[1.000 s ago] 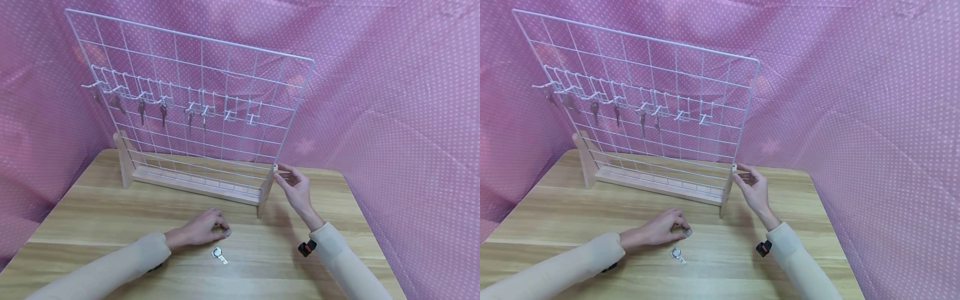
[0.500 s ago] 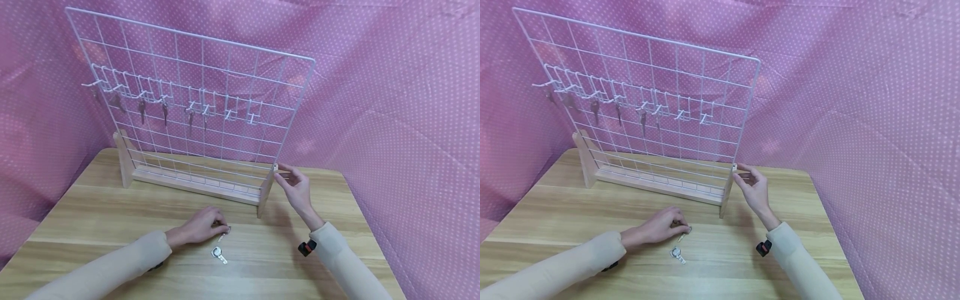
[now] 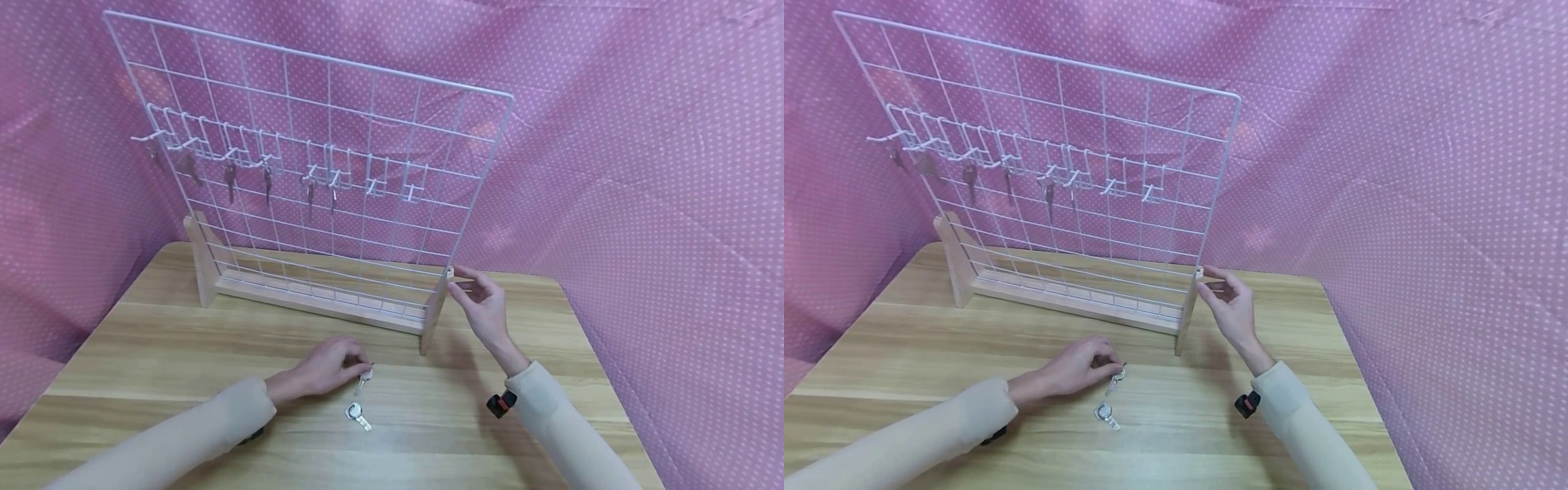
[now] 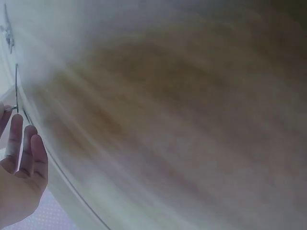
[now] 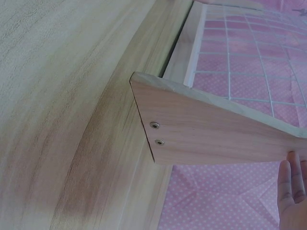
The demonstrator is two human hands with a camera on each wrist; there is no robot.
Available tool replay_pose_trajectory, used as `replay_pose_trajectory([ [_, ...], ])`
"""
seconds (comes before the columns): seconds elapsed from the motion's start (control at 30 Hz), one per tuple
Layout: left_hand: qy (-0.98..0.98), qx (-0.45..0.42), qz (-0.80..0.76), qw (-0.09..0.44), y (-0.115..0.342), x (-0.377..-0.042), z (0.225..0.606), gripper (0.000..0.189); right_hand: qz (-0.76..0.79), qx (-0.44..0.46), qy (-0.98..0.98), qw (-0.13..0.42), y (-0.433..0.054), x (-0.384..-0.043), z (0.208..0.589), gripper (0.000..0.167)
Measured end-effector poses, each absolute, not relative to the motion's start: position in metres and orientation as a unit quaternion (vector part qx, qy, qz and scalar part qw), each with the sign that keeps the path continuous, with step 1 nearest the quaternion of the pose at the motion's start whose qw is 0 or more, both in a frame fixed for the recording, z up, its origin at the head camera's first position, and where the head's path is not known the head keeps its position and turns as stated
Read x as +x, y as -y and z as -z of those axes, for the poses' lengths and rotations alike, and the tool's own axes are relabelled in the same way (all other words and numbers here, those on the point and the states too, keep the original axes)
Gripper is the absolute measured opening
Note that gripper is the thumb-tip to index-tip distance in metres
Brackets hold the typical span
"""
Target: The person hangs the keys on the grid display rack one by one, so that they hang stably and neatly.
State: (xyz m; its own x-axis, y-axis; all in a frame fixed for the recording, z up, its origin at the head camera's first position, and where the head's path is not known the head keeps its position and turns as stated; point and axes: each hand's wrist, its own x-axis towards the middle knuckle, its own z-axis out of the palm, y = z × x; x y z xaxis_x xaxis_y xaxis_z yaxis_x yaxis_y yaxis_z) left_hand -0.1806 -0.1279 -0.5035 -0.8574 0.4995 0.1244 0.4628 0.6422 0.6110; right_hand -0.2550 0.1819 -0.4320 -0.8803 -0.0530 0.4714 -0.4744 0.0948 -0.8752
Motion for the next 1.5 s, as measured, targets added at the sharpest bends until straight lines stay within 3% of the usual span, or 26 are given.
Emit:
replay_pose_trajectory([
  [0.27,-0.895,0.253,-0.368,0.014,0.133,-0.176,0.481,0.007,-0.651,0.182,0.719,0.161,-0.181,-0.255,0.433,0.035],
  [0.57,-0.891,0.263,-0.357,-0.094,0.139,-0.181,0.437,0.006,-0.649,0.179,0.721,0.163,-0.180,-0.254,0.433,0.035],
  [0.87,-0.838,0.279,-0.436,-0.170,0.135,-0.185,0.387,0.005,-0.652,0.180,0.720,0.159,-0.183,-0.255,0.433,0.035],
  [1.5,-0.743,0.214,-0.588,-0.240,0.123,-0.191,0.299,0.009,-0.644,0.186,0.725,0.159,-0.183,-0.254,0.431,0.035],
])
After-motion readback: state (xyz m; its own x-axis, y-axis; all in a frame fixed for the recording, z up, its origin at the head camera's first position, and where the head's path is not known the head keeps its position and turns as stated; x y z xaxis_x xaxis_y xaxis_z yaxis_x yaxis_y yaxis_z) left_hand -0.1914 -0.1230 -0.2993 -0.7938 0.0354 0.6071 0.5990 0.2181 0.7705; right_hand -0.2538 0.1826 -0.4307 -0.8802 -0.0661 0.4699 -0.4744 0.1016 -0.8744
